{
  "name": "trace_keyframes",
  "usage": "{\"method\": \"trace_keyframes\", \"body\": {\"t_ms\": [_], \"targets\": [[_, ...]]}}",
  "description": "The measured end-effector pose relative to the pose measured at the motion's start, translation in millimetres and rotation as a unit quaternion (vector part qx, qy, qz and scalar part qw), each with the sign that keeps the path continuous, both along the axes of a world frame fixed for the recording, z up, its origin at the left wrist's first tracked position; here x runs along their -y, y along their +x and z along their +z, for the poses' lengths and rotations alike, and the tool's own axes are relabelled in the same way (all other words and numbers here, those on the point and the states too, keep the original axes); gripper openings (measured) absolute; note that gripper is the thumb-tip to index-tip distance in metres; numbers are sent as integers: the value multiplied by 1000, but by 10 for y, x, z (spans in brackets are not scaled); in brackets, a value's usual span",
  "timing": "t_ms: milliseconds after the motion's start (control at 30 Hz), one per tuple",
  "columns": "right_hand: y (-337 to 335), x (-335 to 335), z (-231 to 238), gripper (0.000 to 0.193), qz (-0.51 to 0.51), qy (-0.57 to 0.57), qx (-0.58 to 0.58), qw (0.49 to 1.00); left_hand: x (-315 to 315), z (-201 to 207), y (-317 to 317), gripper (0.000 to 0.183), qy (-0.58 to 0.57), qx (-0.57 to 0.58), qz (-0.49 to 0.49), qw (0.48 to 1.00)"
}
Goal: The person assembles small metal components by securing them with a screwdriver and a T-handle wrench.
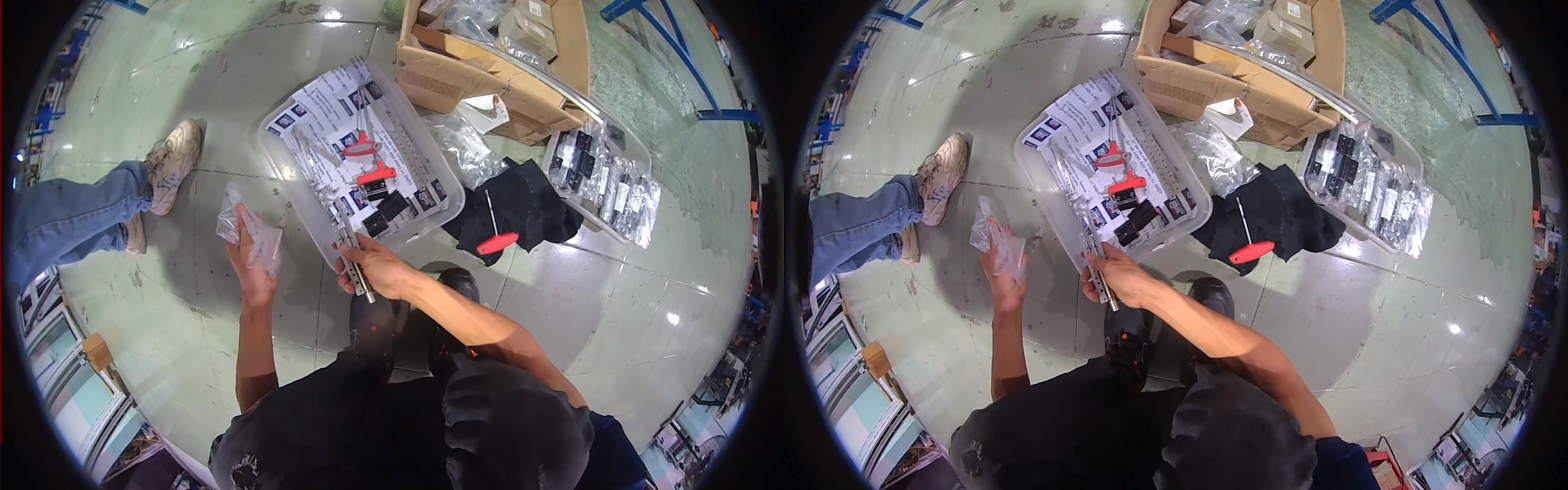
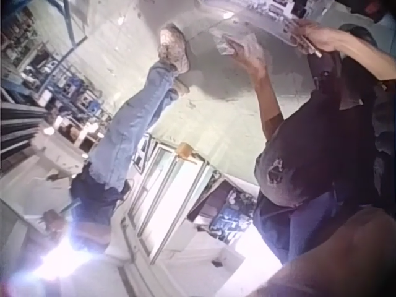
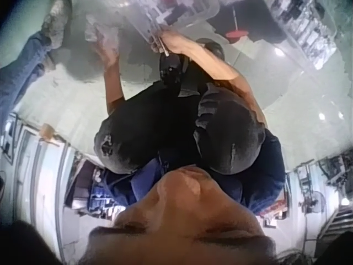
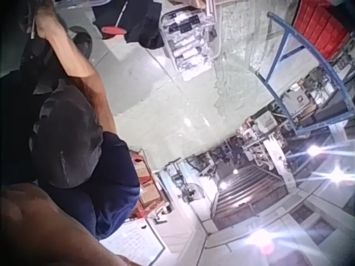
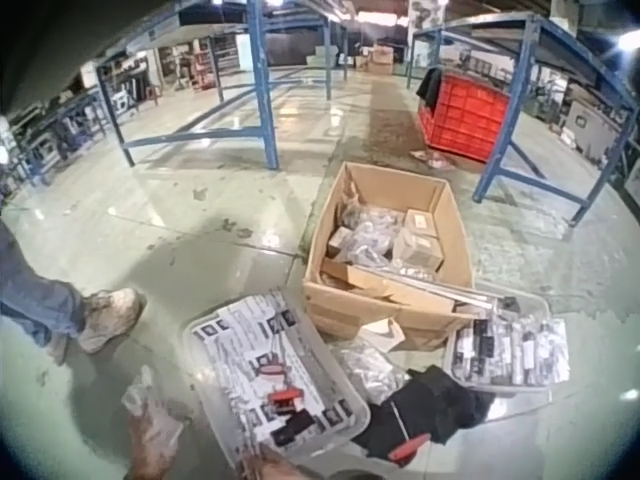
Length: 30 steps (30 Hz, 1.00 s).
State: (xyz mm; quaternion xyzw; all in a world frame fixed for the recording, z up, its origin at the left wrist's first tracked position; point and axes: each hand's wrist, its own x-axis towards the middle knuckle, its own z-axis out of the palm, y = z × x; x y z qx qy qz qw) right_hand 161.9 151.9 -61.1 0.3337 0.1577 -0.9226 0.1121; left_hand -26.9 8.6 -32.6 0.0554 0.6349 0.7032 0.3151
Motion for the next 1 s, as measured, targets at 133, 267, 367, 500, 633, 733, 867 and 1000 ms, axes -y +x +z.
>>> {"method": "trace_keyframes", "body": {"t_ms": [133, 267, 367, 500, 633, 733, 867, 1000], "targets": [[46, -30, -75, 22, -16, -7, 6, 1000, -337, 119, -56, 22, 95, 39, 82, 991], [44, 1, -95, 23, -23, -4, 29, 999, -545, 74, 88, 27, -122, -164, 21, 979], [40, 43, -82, 22, -23, -9, 36, 999, -656, 126, 171, 28, -148, -105, -36, 983], [38, 33, 5, 22, -19, 13, 42, 999, -851, 170, 153, 25, -276, -100, -70, 953], [57, -37, 98, 27, -5, 76, 71, 995, -897, 49, 164, 23, -252, -189, -76, 946], [11, -91, 213, 30, -34, 164, 76, 983, -825, 55, 166, 31, -187, -116, -96, 971], [-66, -221, 166, 32, -70, 387, 26, 919, -693, 53, 208, 54, -121, -21, -181, 976], [-224, -450, 222, 33, -41, 443, -1, 896, -749, 225, 354, 66, -90, -12, -229, 969]]}}
